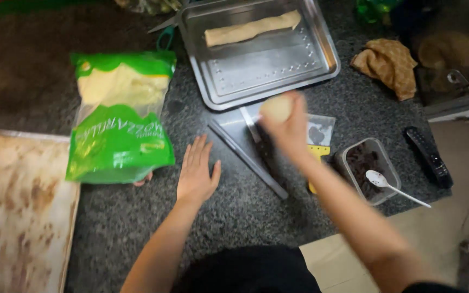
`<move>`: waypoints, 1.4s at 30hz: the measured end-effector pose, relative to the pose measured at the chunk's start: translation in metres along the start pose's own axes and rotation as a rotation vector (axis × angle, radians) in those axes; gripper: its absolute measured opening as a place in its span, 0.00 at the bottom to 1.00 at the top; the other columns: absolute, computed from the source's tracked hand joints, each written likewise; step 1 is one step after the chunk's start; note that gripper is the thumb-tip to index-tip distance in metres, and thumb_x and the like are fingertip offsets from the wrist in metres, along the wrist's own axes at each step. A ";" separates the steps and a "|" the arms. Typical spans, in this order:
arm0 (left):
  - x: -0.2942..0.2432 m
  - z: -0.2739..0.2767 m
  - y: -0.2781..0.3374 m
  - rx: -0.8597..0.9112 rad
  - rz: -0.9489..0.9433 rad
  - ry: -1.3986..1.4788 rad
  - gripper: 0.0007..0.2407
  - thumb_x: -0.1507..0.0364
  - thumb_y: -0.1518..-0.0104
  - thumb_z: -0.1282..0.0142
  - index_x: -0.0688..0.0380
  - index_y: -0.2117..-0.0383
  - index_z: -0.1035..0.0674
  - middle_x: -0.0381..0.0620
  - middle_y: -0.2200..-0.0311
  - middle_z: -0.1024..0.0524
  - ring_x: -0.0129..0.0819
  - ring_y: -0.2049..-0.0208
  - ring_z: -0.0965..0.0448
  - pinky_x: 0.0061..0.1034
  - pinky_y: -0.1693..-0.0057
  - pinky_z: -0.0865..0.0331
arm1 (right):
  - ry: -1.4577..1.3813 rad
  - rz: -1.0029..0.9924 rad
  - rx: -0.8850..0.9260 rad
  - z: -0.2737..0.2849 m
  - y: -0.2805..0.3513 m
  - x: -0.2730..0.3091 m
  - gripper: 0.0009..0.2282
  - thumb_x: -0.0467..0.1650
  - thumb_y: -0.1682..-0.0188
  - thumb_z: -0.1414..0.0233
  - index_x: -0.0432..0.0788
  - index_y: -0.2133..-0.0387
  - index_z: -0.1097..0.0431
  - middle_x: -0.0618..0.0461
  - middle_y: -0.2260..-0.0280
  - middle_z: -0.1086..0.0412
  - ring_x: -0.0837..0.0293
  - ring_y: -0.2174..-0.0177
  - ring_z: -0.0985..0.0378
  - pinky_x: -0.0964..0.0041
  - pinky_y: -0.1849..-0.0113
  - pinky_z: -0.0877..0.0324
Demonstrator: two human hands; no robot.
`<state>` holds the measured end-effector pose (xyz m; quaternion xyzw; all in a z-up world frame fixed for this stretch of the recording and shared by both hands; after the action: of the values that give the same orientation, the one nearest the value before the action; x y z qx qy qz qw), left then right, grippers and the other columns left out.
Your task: Rolling out dough, adding mozzarella cheese and hot dogs, and folding/rolling the dough into finished pastries.
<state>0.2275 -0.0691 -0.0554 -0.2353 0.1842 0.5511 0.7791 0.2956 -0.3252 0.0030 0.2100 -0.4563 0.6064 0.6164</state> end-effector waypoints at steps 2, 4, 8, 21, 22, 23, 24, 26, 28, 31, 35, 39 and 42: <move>0.005 -0.005 0.006 -0.063 -0.005 0.041 0.22 0.66 0.38 0.50 0.64 0.40 0.34 0.59 0.32 0.41 0.53 0.31 0.45 0.44 0.28 0.51 | -0.059 -0.109 0.098 -0.021 0.044 0.032 0.30 0.33 0.60 0.31 0.38 0.49 0.41 0.46 0.59 0.32 0.54 0.59 0.27 0.61 0.56 0.29; 0.006 -0.007 0.016 -0.131 -0.010 0.085 0.21 0.67 0.38 0.50 0.64 0.40 0.33 0.59 0.33 0.40 0.55 0.33 0.42 0.44 0.30 0.47 | -0.109 -0.214 0.201 -0.040 0.088 0.048 0.33 0.36 0.63 0.30 0.39 0.48 0.41 0.50 0.61 0.30 0.58 0.61 0.25 0.64 0.59 0.28; 0.011 -0.023 0.055 -0.279 0.345 0.518 0.14 0.66 0.31 0.58 0.63 0.49 0.23 0.55 0.50 0.25 0.44 0.47 0.27 0.35 0.40 0.31 | -0.224 -0.055 0.191 -0.067 0.154 0.058 0.29 0.33 0.59 0.31 0.37 0.48 0.39 0.45 0.56 0.33 0.56 0.57 0.27 0.62 0.55 0.28; 0.021 -0.046 0.158 -0.503 0.704 0.967 0.22 0.57 0.32 0.61 0.63 0.45 0.27 0.48 0.47 0.26 0.34 0.45 0.28 0.26 0.39 0.36 | -0.681 -0.416 0.542 -0.099 0.240 0.042 0.16 0.28 0.46 0.46 0.36 0.45 0.34 0.49 0.53 0.26 0.61 0.53 0.24 0.65 0.50 0.29; 0.010 -0.039 0.158 -0.502 0.706 0.969 0.22 0.57 0.32 0.61 0.63 0.45 0.27 0.48 0.47 0.26 0.34 0.45 0.28 0.26 0.39 0.36 | -0.678 -0.418 0.543 -0.095 0.242 0.043 0.16 0.28 0.46 0.46 0.36 0.45 0.34 0.49 0.53 0.26 0.61 0.53 0.24 0.65 0.50 0.29; 0.002 -0.034 0.159 -0.499 0.788 1.108 0.22 0.57 0.33 0.59 0.65 0.47 0.25 0.49 0.49 0.24 0.35 0.47 0.26 0.27 0.40 0.34 | -0.704 -0.466 0.512 -0.093 0.243 0.042 0.17 0.28 0.45 0.47 0.36 0.44 0.33 0.48 0.52 0.26 0.61 0.53 0.25 0.66 0.50 0.29; -0.006 -0.029 0.159 -0.492 0.869 1.248 0.23 0.57 0.35 0.57 0.66 0.50 0.22 0.50 0.51 0.22 0.35 0.49 0.24 0.27 0.41 0.33 | -0.730 -0.514 0.482 -0.091 0.244 0.042 0.17 0.29 0.44 0.48 0.37 0.42 0.33 0.47 0.50 0.26 0.61 0.53 0.25 0.66 0.49 0.30; -0.013 -0.024 0.158 -0.476 0.881 1.214 0.24 0.55 0.35 0.59 0.65 0.50 0.23 0.48 0.52 0.22 0.34 0.50 0.23 0.26 0.42 0.32 | -0.743 -0.503 0.479 -0.090 0.250 0.041 0.17 0.28 0.45 0.47 0.37 0.42 0.34 0.48 0.50 0.27 0.61 0.52 0.26 0.66 0.49 0.30; -0.019 -0.020 0.160 -0.456 0.896 1.177 0.25 0.53 0.35 0.61 0.63 0.50 0.23 0.47 0.54 0.21 0.32 0.52 0.22 0.25 0.44 0.31 | -0.758 -0.495 0.475 -0.087 0.255 0.046 0.18 0.28 0.45 0.47 0.37 0.42 0.34 0.48 0.49 0.27 0.61 0.51 0.26 0.65 0.49 0.30; -0.023 -0.024 0.159 -0.464 0.980 1.336 0.24 0.53 0.36 0.59 0.63 0.52 0.23 0.49 0.59 0.21 0.34 0.58 0.21 0.28 0.50 0.28 | -0.859 -0.537 0.490 -0.081 0.255 0.062 0.18 0.28 0.46 0.47 0.37 0.43 0.35 0.47 0.50 0.28 0.60 0.53 0.25 0.63 0.50 0.29; -0.022 -0.027 0.160 -0.578 0.955 1.240 0.23 0.54 0.34 0.58 0.66 0.58 0.21 0.50 0.63 0.20 0.34 0.61 0.21 0.28 0.53 0.27 | -0.554 -0.227 0.541 -0.060 0.248 0.101 0.18 0.29 0.47 0.46 0.40 0.43 0.35 0.47 0.49 0.29 0.55 0.50 0.27 0.61 0.51 0.29; -0.025 0.012 0.152 -0.613 0.788 0.819 0.20 0.56 0.33 0.54 0.65 0.63 0.22 0.52 0.68 0.21 0.37 0.65 0.21 0.30 0.57 0.27 | -0.049 0.314 0.348 -0.046 0.245 0.109 0.17 0.30 0.47 0.43 0.43 0.45 0.31 0.46 0.45 0.30 0.45 0.43 0.31 0.52 0.41 0.37; -0.051 0.066 0.145 -0.604 0.359 0.310 0.15 0.61 0.34 0.46 0.64 0.59 0.22 0.54 0.62 0.24 0.44 0.60 0.23 0.36 0.51 0.29 | 0.024 0.241 0.276 -0.044 0.244 0.076 0.18 0.31 0.48 0.44 0.41 0.45 0.32 0.41 0.44 0.34 0.40 0.43 0.35 0.48 0.42 0.43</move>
<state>0.0760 -0.0305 0.0028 -0.4985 0.1675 0.6663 0.5287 0.0689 -0.2042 -0.0285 0.2292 -0.3830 0.7352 0.5102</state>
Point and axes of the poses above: each hand's wrist, its own y-axis away from the middle knuckle, its own z-axis out of the back of the hand, x = y × z, the point moved 3 cm from there along -y, towards the middle knuckle
